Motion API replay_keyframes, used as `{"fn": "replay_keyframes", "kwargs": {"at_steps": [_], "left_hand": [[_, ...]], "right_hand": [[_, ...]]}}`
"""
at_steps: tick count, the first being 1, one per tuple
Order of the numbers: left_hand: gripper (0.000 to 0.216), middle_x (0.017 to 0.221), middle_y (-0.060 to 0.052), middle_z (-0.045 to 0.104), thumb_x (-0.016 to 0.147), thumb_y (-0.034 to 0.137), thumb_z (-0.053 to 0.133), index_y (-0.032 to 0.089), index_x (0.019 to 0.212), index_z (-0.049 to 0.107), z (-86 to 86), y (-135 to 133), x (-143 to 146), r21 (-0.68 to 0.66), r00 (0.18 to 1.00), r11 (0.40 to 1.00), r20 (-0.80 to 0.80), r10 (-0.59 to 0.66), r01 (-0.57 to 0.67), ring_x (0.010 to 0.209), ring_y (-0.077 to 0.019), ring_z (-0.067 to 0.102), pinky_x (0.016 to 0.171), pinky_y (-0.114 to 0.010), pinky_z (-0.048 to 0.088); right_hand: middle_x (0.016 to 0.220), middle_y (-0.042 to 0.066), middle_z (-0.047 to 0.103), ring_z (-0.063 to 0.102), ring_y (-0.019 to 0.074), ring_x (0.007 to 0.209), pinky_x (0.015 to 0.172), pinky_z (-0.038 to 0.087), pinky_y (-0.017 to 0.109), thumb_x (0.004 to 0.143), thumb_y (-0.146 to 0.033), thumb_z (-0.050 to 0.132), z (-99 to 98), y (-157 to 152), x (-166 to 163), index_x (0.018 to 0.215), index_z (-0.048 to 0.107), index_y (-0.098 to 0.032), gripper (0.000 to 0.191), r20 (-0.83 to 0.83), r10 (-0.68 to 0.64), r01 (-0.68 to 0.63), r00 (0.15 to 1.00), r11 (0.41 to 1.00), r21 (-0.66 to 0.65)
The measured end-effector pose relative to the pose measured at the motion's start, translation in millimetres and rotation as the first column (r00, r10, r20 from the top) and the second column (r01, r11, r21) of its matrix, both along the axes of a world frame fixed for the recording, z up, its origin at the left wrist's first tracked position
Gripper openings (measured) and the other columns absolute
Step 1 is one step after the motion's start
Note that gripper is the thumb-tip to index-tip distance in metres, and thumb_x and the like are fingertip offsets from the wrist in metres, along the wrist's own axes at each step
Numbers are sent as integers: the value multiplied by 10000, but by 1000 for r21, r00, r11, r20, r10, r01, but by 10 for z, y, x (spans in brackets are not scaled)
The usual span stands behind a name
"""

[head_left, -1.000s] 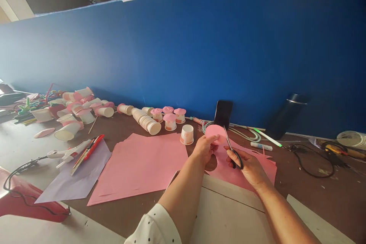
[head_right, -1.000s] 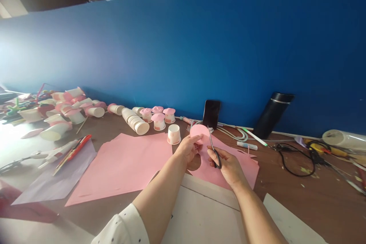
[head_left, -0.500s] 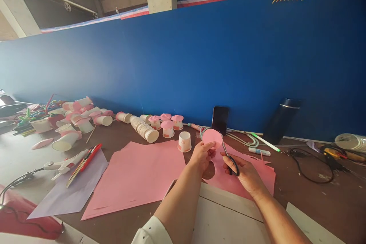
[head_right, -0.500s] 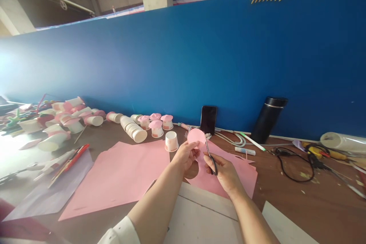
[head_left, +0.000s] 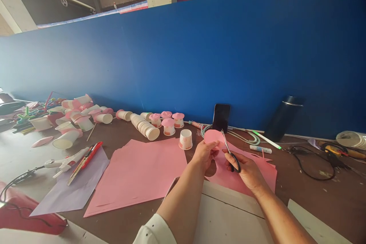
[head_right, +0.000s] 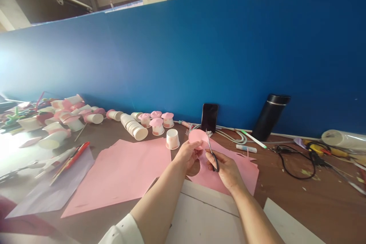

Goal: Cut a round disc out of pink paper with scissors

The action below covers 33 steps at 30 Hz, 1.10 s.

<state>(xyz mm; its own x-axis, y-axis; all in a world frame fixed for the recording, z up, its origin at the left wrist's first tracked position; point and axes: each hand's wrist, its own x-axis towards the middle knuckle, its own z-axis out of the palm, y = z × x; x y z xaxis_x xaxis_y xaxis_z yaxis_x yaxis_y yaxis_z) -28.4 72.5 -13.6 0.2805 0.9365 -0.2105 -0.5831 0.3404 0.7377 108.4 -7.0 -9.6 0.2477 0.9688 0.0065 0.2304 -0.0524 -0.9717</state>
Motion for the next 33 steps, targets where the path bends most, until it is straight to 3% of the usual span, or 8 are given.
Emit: {"fn": "replay_keyframes", "kwargs": {"at_steps": [6, 22, 33], "left_hand": [[403, 784, -40, 653, 520, 252, 927, 173, 751, 605, 26, -9, -2, -18, 1000, 1000, -6, -15, 15, 733, -132, 589, 754, -287, 461], [333, 827, -59, 677, 592, 209, 911, 164, 801, 657, -2, -7, -14, -41, 1000, 999, -2, -27, 27, 699, -116, 587, 697, -253, 472], [356, 765, -38, 650, 564, 229, 918, 169, 771, 636, 17, -15, -11, -36, 1000, 999, -9, -18, 18, 679, -114, 568, 675, -246, 463]], "right_hand": [[653, 4, 685, 644, 223, 684, 659, 496, 322, 705, -693, 753, 9, -9, -5, 950, 847, -214, 546, -1, -7, 7, 1000, 1000, -4], [651, -7, 641, 593, 199, 653, 661, 481, 312, 761, -662, 743, -32, 15, 21, 975, 851, -228, 496, 46, 14, -15, 999, 999, 29], [679, 5, 672, 614, 220, 715, 689, 483, 315, 760, -688, 732, -2, 0, 34, 1046, 848, -220, 561, 53, 1, 0, 999, 1000, -19]]}}
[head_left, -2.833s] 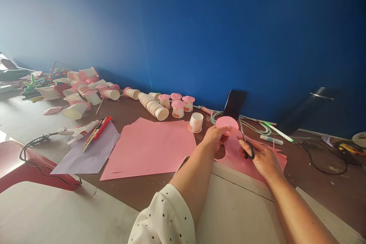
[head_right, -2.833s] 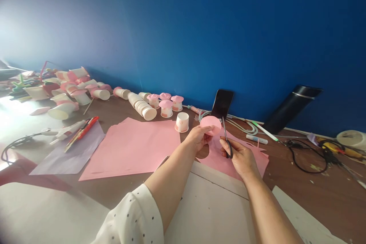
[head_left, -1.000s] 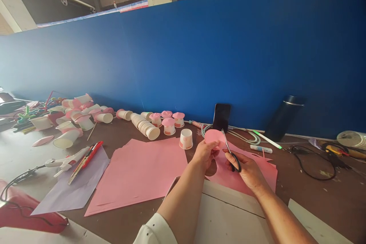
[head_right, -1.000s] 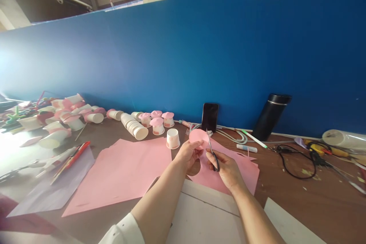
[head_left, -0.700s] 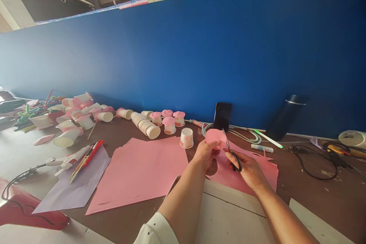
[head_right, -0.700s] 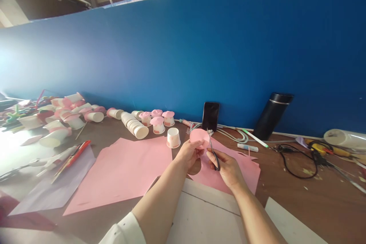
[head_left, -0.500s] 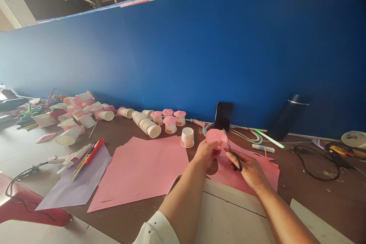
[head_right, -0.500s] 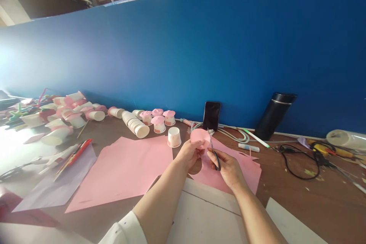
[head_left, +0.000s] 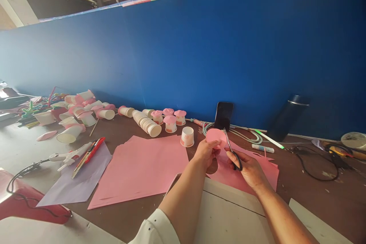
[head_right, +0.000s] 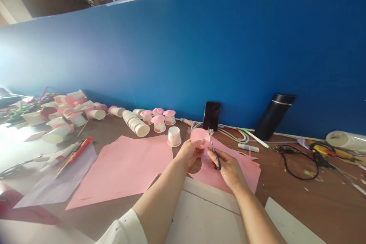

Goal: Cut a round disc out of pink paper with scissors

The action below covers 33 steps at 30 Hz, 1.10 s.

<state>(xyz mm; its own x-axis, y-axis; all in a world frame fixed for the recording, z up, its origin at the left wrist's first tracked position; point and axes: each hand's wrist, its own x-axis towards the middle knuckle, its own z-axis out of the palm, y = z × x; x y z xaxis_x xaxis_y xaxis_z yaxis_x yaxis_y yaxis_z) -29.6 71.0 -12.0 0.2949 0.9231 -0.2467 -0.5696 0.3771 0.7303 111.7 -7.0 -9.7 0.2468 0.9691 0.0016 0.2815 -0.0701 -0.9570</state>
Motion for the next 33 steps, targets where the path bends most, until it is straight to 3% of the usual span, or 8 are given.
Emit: {"fn": "replay_keyframes", "kwargs": {"at_steps": [33], "left_hand": [[338, 773, -41, 635, 598, 235, 902, 158, 817, 655, -25, 18, 19, 23, 998, 999, -40, -45, 46, 696, -120, 551, 685, -252, 460]], "right_hand": [[674, 4, 667, 613, 211, 699, 688, 499, 309, 709, -680, 750, 27, -5, -12, 970, 852, -217, 541, -8, -34, 34, 999, 999, 17]]}}
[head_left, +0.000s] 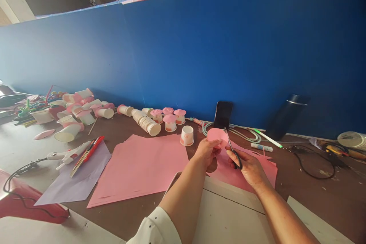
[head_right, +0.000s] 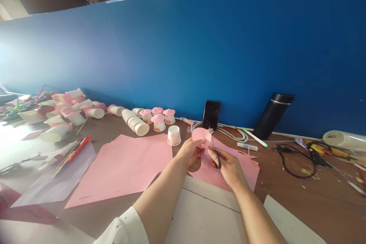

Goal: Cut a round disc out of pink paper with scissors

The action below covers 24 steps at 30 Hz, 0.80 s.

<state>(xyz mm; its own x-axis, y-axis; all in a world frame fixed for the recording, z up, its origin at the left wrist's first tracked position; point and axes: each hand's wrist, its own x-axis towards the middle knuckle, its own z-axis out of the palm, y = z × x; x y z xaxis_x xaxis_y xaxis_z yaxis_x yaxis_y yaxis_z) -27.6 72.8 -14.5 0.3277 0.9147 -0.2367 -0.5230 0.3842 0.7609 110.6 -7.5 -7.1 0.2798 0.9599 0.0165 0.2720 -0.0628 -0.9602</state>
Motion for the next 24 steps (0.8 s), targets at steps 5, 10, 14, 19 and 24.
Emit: {"fn": "replay_keyframes", "kwargs": {"at_steps": [5, 10, 14, 19, 24], "left_hand": [[347, 738, -30, 609, 590, 243, 908, 165, 791, 636, 7, -2, 5, 8, 1000, 1000, 0, -3, 3, 688, -119, 542, 674, -249, 455], [340, 763, -38, 621, 584, 223, 902, 161, 798, 645, 19, -6, -1, 2, 1000, 1000, 3, -2, 2, 694, -119, 547, 670, -247, 455], [329, 737, -28, 610, 587, 222, 897, 163, 784, 640, 30, -8, -6, -1, 1000, 1000, -3, 0, 0, 682, -118, 539, 673, -250, 458], [343, 746, -25, 607, 593, 226, 902, 157, 801, 638, 25, -4, 0, -1, 1000, 1000, -4, -3, 3, 666, -109, 533, 674, -251, 445], [331, 734, -23, 604, 611, 226, 897, 162, 795, 630, 24, -9, 3, 0, 1000, 1000, -2, -6, 6, 671, -113, 538, 684, -254, 449]], "right_hand": [[654, 1, 648, 591, 201, 677, 674, 492, 303, 716, -676, 751, 11, -14, -1, 939, 855, -221, 518, 18, 1, -1, 1000, 1000, 14], [650, 3, 650, 581, 197, 666, 667, 488, 302, 705, -678, 761, 29, -22, -8, 853, 845, -229, 480, 17, -3, 3, 1000, 1000, 14], [659, 3, 671, 599, 199, 675, 680, 482, 301, 743, -676, 736, 11, -21, 10, 819, 828, -240, 452, 40, 6, -6, 999, 1000, -3], [667, -1, 665, 602, 195, 671, 689, 465, 304, 781, -685, 701, -21, -17, 31, 735, 783, -238, 457, 84, 30, -31, 996, 999, 13], [673, 0, 651, 597, 202, 678, 691, 461, 311, 785, -705, 700, -24, -19, 32, 759, 781, -236, 477, 84, 35, -37, 996, 999, 29]]}}
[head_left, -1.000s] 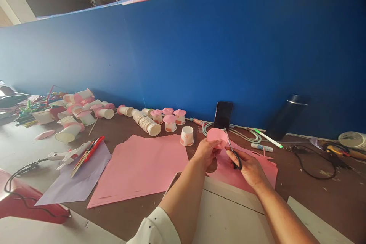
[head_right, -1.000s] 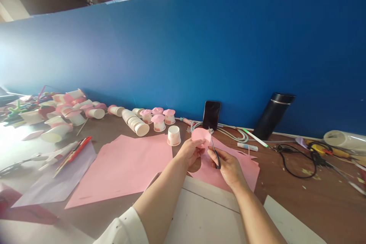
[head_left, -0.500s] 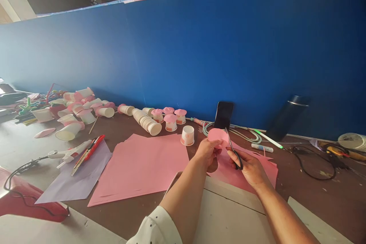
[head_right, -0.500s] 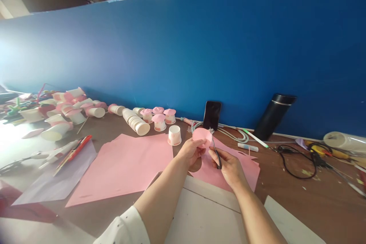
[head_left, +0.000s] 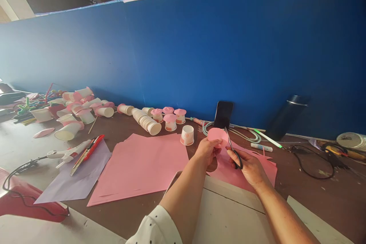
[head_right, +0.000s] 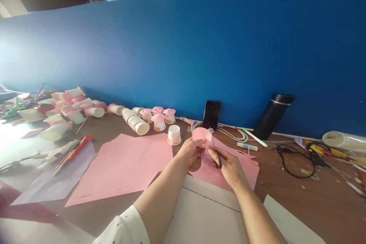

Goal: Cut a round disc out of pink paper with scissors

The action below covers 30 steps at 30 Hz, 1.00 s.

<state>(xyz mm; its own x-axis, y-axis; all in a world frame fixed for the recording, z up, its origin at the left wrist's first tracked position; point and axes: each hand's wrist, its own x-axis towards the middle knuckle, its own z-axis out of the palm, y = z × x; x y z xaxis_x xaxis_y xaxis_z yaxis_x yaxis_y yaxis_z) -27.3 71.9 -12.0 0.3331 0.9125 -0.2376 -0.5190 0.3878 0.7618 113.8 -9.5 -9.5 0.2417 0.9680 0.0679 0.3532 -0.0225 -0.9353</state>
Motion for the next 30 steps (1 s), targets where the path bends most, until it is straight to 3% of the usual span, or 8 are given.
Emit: {"fn": "replay_keyframes", "kwargs": {"at_steps": [7, 14, 24, 30], "left_hand": [[306, 749, -28, 609, 617, 202, 879, 159, 804, 641, 8, -5, -10, -7, 1000, 1000, -2, 5, -5, 681, -116, 538, 677, -249, 450], [321, 783, -37, 619, 617, 219, 894, 157, 814, 649, 15, -5, -7, -11, 1000, 1000, -16, 14, -14, 700, -116, 546, 689, -248, 452], [314, 764, -34, 618, 610, 198, 885, 154, 815, 652, 12, -1, 3, -8, 1000, 1000, -13, 16, -16, 698, -119, 549, 668, -241, 450], [332, 780, -34, 623, 598, 218, 894, 153, 828, 664, 1, 5, 13, -18, 1000, 1000, -26, 16, -17, 692, -114, 548, 682, -247, 453]], "right_hand": [[666, 3, 648, 588, 212, 690, 705, 474, 319, 743, -727, 720, 37, -2, -24, 937, 839, -234, 543, -21, -27, 26, 999, 999, -33], [650, -3, 656, 593, 197, 665, 682, 459, 310, 774, -696, 709, 21, -5, -9, 757, 797, -240, 465, 10, -9, 9, 1000, 1000, -11], [636, 11, 672, 618, 215, 656, 665, 489, 323, 727, -727, 730, 45, -13, -22, 970, 864, -226, 572, -9, -37, 37, 999, 999, -6], [641, 8, 676, 629, 220, 666, 674, 492, 326, 745, -736, 706, 43, -14, -19, 900, 856, -239, 542, 23, -41, 41, 999, 999, 1]]}}
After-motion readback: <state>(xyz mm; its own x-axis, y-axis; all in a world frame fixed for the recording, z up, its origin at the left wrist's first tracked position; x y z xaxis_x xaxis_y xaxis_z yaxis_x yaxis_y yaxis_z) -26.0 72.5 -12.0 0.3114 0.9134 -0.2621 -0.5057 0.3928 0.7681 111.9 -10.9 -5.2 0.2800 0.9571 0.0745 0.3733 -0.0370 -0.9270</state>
